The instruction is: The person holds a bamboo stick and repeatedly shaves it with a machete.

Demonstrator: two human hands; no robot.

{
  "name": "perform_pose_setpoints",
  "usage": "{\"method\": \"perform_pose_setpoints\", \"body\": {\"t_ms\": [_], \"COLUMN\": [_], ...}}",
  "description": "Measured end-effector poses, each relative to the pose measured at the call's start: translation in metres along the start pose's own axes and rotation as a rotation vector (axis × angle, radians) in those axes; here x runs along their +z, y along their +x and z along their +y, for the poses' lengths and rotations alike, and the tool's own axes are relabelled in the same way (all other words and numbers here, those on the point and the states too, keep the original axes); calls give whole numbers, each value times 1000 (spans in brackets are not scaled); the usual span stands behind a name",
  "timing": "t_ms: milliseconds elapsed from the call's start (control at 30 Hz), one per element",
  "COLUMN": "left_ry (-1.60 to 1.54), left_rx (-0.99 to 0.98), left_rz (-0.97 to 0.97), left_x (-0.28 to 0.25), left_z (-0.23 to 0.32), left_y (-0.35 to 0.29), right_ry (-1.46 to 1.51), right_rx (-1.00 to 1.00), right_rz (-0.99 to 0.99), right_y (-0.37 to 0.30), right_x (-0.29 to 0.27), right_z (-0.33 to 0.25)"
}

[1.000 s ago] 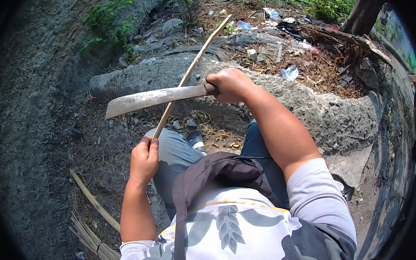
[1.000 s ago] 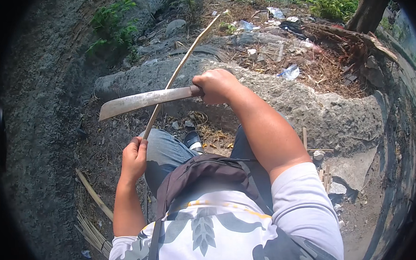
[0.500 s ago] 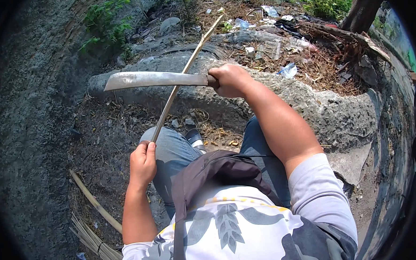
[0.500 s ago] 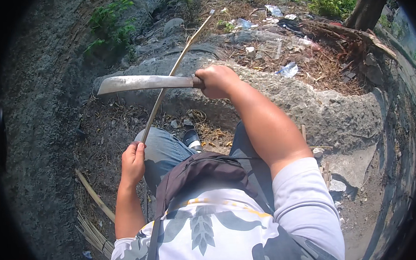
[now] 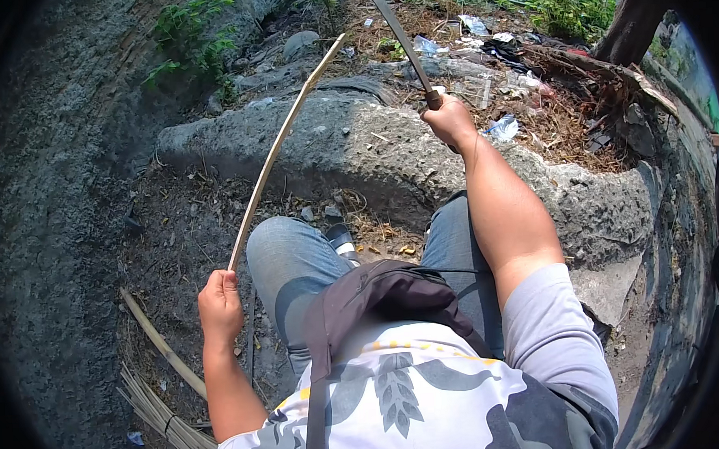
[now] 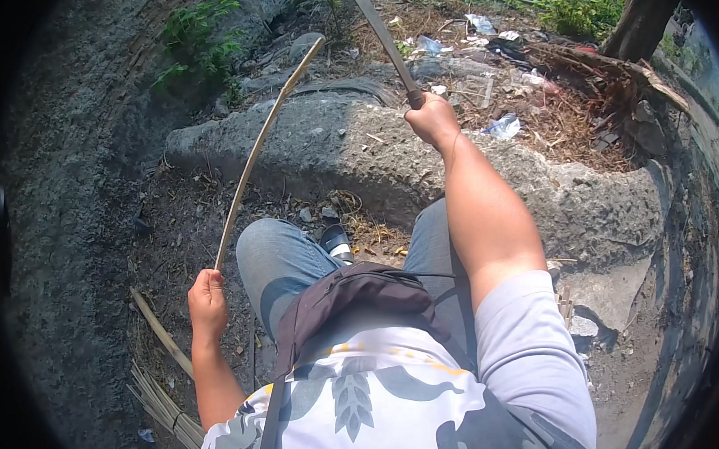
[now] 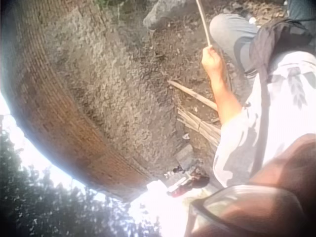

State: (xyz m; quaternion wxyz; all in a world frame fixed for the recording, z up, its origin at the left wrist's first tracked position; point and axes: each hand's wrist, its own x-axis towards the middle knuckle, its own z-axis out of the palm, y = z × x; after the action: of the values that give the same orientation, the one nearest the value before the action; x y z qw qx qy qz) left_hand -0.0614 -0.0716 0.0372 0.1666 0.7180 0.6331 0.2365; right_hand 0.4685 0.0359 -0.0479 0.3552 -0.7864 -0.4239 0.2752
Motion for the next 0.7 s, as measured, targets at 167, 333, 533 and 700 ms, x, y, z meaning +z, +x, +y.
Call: {"method": "perform_pose_setpoints", "body": {"t_ms": [167, 333, 533, 700], "left_ry": [-42, -130, 38, 79], "left_rx": [34, -138, 6, -65], "left_rz": [-55, -186, -194, -122], "left_x": [14, 17, 25, 31], "left_z": [2, 19, 43, 56], "left_y": [6, 10, 21, 30], "right_ry": [-2, -32, -222, -455], "right_rx": [-253, -482, -795, -796], "right_rz": [106, 70, 20, -220], "right_y": [-25, -41, -52, -78], "right_x": [2, 4, 22, 38], "right_z": [-29, -46, -52, -79]}}
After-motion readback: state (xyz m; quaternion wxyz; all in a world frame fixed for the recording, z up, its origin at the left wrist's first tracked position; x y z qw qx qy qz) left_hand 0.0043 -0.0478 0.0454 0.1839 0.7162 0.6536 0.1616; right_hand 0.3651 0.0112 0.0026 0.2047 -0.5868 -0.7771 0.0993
